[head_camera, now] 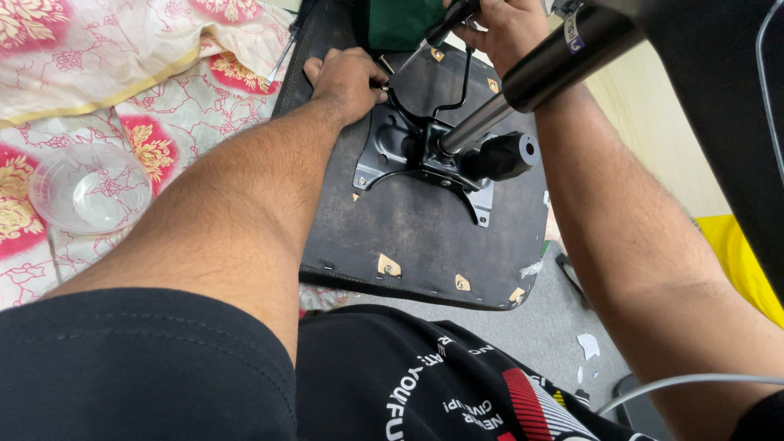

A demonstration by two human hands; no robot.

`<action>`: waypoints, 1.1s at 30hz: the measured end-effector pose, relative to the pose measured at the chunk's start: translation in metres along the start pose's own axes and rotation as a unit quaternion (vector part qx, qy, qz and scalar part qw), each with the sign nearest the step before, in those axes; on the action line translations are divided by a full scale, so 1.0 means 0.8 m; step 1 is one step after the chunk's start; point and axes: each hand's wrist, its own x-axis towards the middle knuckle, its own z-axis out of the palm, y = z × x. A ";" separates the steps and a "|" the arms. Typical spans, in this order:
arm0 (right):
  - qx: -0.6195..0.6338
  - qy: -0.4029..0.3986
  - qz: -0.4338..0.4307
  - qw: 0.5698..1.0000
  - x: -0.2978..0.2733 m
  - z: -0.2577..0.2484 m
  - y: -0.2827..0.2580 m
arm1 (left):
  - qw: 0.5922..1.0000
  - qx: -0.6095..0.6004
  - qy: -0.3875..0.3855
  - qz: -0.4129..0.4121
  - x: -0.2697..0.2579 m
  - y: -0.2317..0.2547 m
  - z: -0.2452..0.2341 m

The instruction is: The person attaches a metal chair base to an overturned chair seat using a screwdriver. They align the base, insert screws, and tighten them to secure the base to the seat.

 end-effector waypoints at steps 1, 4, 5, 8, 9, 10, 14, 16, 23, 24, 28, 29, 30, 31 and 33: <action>0.061 0.035 0.069 0.995 0.001 0.003 -0.003 | 1.000 -0.004 -0.002 -0.004 -0.002 0.001 0.001; 0.133 0.092 0.139 0.977 0.007 0.012 -0.002 | 1.000 -0.010 -0.004 -0.011 -0.002 0.005 -0.006; 0.139 0.104 0.141 0.975 0.007 0.017 0.002 | 1.000 -0.010 -0.006 -0.010 -0.002 0.005 -0.008; 0.102 0.147 0.140 0.974 0.005 0.021 0.019 | 1.000 -0.006 -0.016 -0.013 -0.004 0.009 -0.007; 0.110 0.164 0.136 0.971 0.008 0.025 0.025 | 1.000 0.001 -0.020 -0.013 -0.004 0.010 -0.010; 0.115 0.180 0.133 0.968 0.009 0.026 0.031 | 1.000 -0.001 -0.017 -0.011 -0.004 0.012 -0.010; 0.111 0.216 0.159 0.957 0.005 0.030 0.040 | 1.000 0.002 -0.010 -0.002 -0.003 0.010 -0.008; 0.084 0.228 0.181 0.953 0.002 0.032 0.037 | 1.000 0.007 -0.004 0.003 0.001 0.007 -0.006; 0.229 0.296 0.200 0.905 -0.043 0.036 0.003 | 0.991 -0.127 0.014 -0.042 0.033 -0.015 -0.008; 0.245 0.349 0.214 0.879 -0.048 0.036 0.004 | 0.978 -0.195 0.038 -0.063 0.039 -0.020 -0.010; 0.318 0.460 0.201 0.804 -0.071 0.020 0.019 | 0.981 -0.022 0.190 -0.039 0.057 -0.070 -0.070; 0.342 0.467 0.178 0.796 -0.077 0.013 0.022 | 0.982 0.020 0.156 -0.110 0.050 -0.083 -0.087; 0.273 0.467 0.161 0.825 -0.085 0.009 0.024 | 0.975 0.063 0.118 -0.178 0.042 -0.093 -0.098; 0.203 0.464 0.144 0.850 -0.093 0.007 0.024 | 0.971 0.073 0.085 -0.213 0.037 -0.101 -0.108; 0.122 0.456 0.161 0.867 -0.113 -0.002 0.022 | 0.961 0.100 0.014 -0.258 0.027 -0.107 -0.108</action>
